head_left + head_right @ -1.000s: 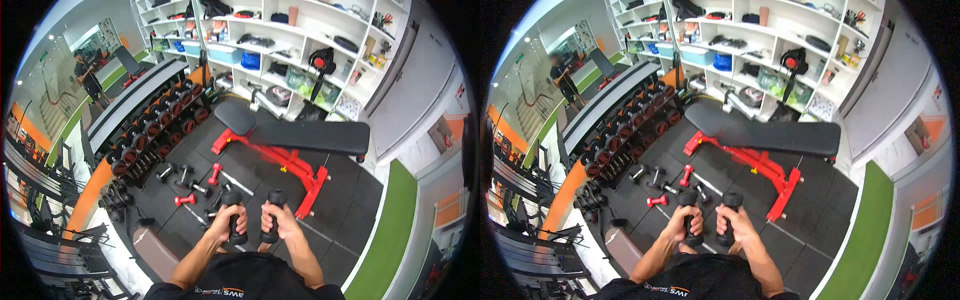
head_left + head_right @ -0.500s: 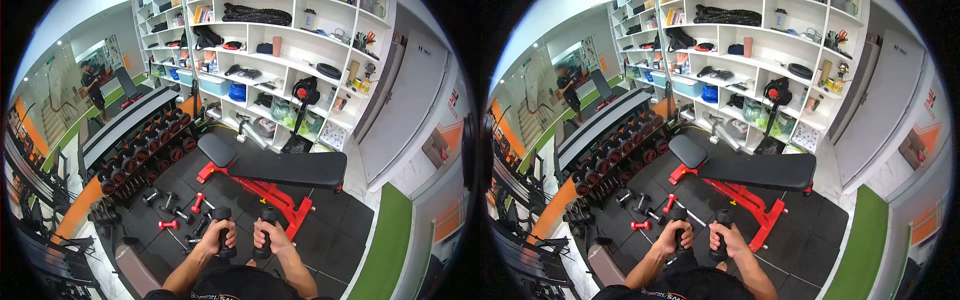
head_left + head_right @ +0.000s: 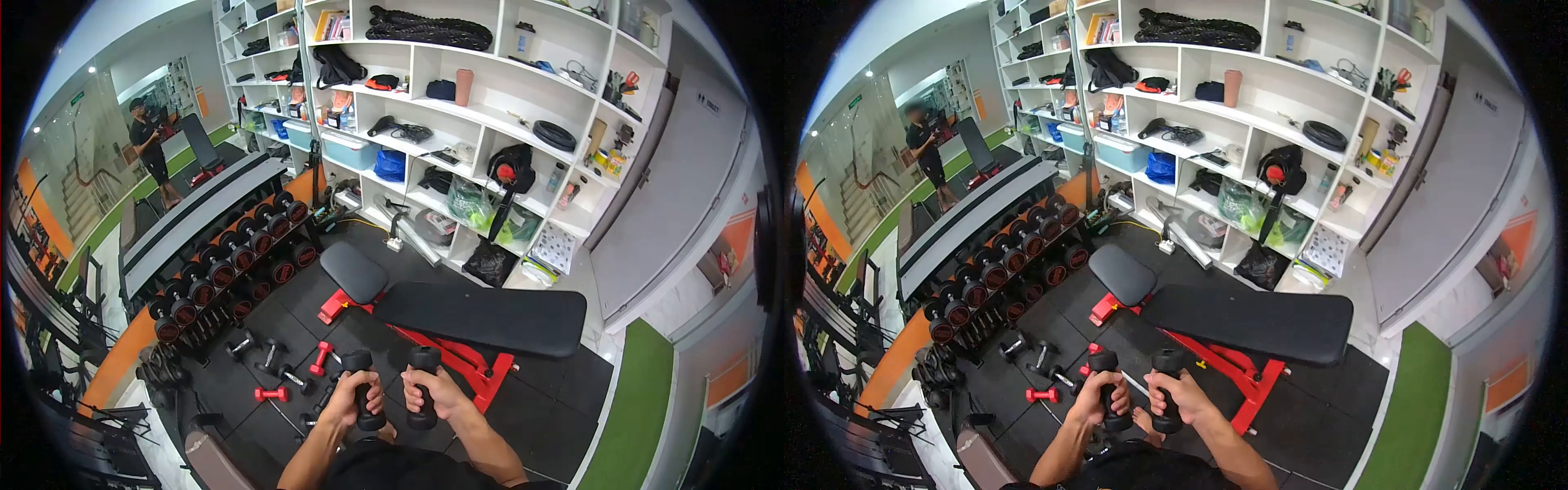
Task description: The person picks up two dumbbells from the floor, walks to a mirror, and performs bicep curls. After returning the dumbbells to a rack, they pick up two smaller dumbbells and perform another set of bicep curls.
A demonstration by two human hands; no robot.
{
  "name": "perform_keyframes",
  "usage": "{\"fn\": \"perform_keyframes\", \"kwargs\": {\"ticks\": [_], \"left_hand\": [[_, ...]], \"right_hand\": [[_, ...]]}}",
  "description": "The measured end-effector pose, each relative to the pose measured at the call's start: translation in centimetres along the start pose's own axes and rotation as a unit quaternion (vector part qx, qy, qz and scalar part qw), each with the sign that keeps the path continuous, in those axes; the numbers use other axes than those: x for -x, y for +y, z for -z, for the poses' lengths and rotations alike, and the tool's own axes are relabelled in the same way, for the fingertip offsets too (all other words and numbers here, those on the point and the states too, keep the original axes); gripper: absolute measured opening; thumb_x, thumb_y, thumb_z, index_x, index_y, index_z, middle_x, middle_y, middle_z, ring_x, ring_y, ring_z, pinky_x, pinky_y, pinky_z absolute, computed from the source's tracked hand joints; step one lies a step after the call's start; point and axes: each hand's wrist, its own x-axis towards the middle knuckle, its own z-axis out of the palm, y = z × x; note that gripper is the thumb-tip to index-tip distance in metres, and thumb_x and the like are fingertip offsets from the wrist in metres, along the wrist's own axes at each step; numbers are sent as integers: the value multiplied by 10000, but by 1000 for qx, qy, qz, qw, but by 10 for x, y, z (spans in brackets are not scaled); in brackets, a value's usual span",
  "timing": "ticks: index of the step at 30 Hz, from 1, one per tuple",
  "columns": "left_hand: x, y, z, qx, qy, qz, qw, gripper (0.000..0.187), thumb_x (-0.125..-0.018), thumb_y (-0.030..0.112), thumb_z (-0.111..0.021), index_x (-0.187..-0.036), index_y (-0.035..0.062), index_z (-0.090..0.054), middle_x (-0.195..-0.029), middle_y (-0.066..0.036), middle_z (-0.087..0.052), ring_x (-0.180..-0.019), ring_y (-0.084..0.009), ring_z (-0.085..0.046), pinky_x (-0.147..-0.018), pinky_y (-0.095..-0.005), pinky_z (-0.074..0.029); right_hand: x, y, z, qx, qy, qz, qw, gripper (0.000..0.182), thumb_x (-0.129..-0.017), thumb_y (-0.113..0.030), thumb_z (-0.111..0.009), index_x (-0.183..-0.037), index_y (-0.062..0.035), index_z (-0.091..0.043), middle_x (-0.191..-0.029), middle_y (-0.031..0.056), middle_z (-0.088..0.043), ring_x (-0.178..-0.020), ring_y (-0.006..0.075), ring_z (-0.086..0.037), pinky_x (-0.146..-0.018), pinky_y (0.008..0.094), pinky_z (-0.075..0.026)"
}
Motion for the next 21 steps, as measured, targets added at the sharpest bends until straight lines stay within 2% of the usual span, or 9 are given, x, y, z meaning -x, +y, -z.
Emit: {"fn": "perform_keyframes", "kwargs": {"ticks": [3, 5, 7, 13, 17, 21], "left_hand": [[-22, 32, 15, 27, 1, -9, 1000, 120, -879, 137, -601, -893, 60, -510, -568, -51, -459, -428, -176, -456, -433, -334, -399], [-20, 66, 5, -8, 25, -36, 999, 161, -888, 140, -598, -793, 39, -517, -546, -49, -462, -425, -169, -474, -431, -331, -408], [-26, 87, 14, -49, 41, -66, 996, 142, -872, 153, -573, -804, 56, -495, -543, -44, -452, -405, -173, -454, -409, -337, -401], [-34, 129, 29, 6, 82, -113, 990, 146, -863, 119, -595, -793, 38, -496, -527, -52, -454, -388, -174, -442, -401, -330, -395], [-50, 141, 37, 30, 120, -144, 982, 131, -863, 110, -604, -859, 45, -491, -533, -54, -452, -386, -174, -439, -391, -333, -385], [-75, 160, 43, 45, 131, -165, 976, 143, -865, 119, -615, -882, 49, -491, -539, -53, -454, -387, -172, -437, -388, -336, -385]], "right_hand": [[-42, -21, -11, 16, -19, -15, 1000, 211, -947, -107, -618, -770, -71, -508, -579, 12, -471, -468, 115, -481, -452, 300, -410], [-71, -33, -26, 54, -22, -20, 998, 224, -953, -121, -605, -765, -92, -487, -574, 7, -437, -455, 118, -452, -455, 305, -403], [-94, -40, -43, 51, -15, -27, 998, 229, -950, -116, -603, -756, -88, -486, -572, 10, -443, -452, 120, -456, -445, 307, -402], [-151, -53, -60, 59, -30, -56, 996, 160, -931, -90, -628, -809, -61, -528, -570, 21, -472, -448, 124, -481, -441, 305, -413], [-185, -70, -58, 80, -60, -42, 994, 245, -920, -108, -632, -718, -70, -499, -564, 21, -472, -449, 131, -485, -439, 310, -412], [-220, -96, -59, 78, -64, -54, 993, 252, -922, -108, -630, -712, -71, -496, -564, 21, -470, -448, 133, -483, -437, 312, -409]]}}
